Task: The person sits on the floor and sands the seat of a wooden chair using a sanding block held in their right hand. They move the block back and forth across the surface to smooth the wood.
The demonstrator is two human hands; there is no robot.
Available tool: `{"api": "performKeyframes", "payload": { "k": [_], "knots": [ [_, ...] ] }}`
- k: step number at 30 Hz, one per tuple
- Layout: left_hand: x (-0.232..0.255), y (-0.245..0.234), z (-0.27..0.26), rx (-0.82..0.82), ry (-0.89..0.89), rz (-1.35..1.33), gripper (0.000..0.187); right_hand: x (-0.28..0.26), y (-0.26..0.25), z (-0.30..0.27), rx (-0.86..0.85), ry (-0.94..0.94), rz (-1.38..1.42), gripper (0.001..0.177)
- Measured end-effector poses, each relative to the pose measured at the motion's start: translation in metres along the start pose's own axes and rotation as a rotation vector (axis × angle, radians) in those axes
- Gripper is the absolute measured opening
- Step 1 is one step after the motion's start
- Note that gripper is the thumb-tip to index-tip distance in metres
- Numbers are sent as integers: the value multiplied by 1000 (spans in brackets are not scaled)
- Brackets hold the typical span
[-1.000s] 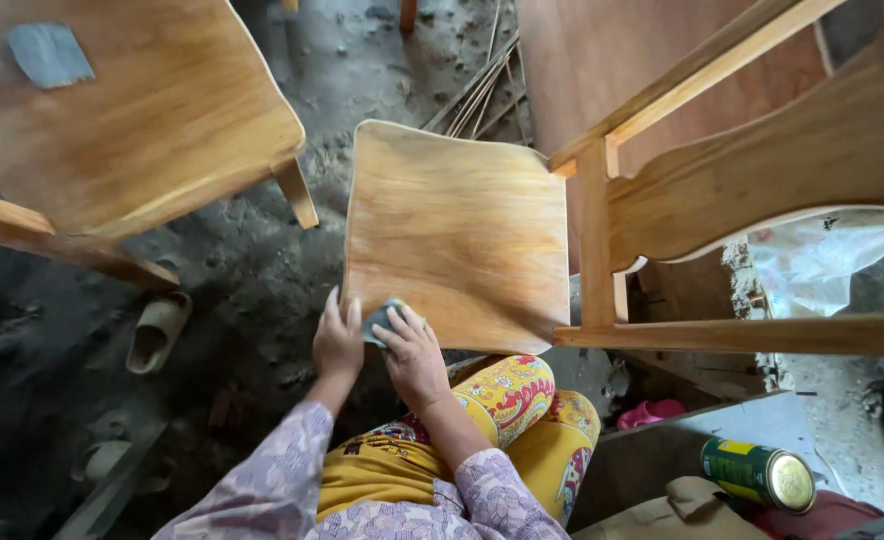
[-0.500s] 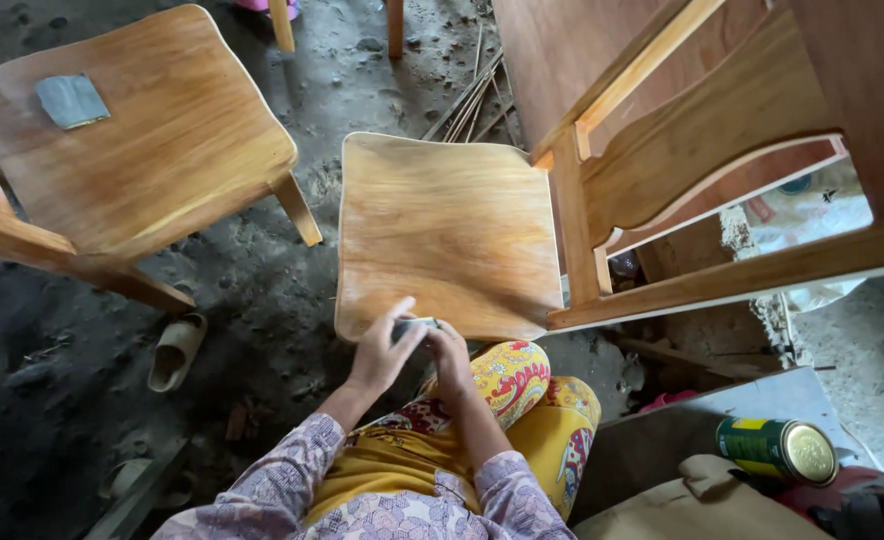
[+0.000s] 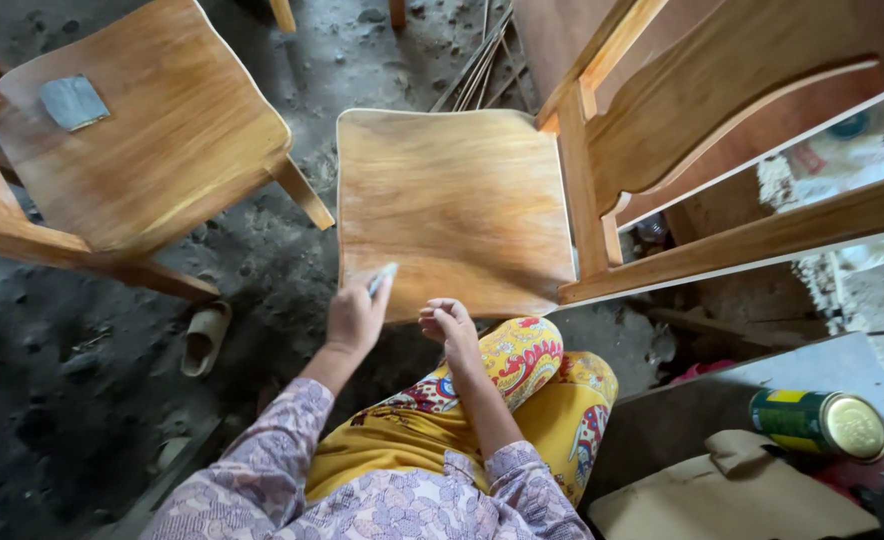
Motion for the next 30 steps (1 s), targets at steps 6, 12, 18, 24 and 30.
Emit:
{"api": "performKeyframes", "payload": {
  "k": [6,12,18,24,30],
  "knots": [
    [-58,53,-2,164,548,395,34,-12,-3,-6,105,-13,84,20],
    [1,80,-30,158,627,474,59,-48,-27,-32,250,-258,144,15],
    [83,156,-22,1,834,411,61,-62,-56,-44,352,-428,169,13],
    [99,226,-1,-344,705,404,66,-71,-63,-51,348,-448,144,12],
    [41,153,10,87,1008,271,45,-86,-43,-52,333,-422,81,14]
  ]
}}
Point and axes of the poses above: each hand's wrist, its own z-axis towards the middle knuckle, its own y-axis out of the palm, x = y × z, the point moved 3 cm from there along z, towards the middle knuckle, and after that the axes turned 6 degrees about z, right-handed, at the moved point
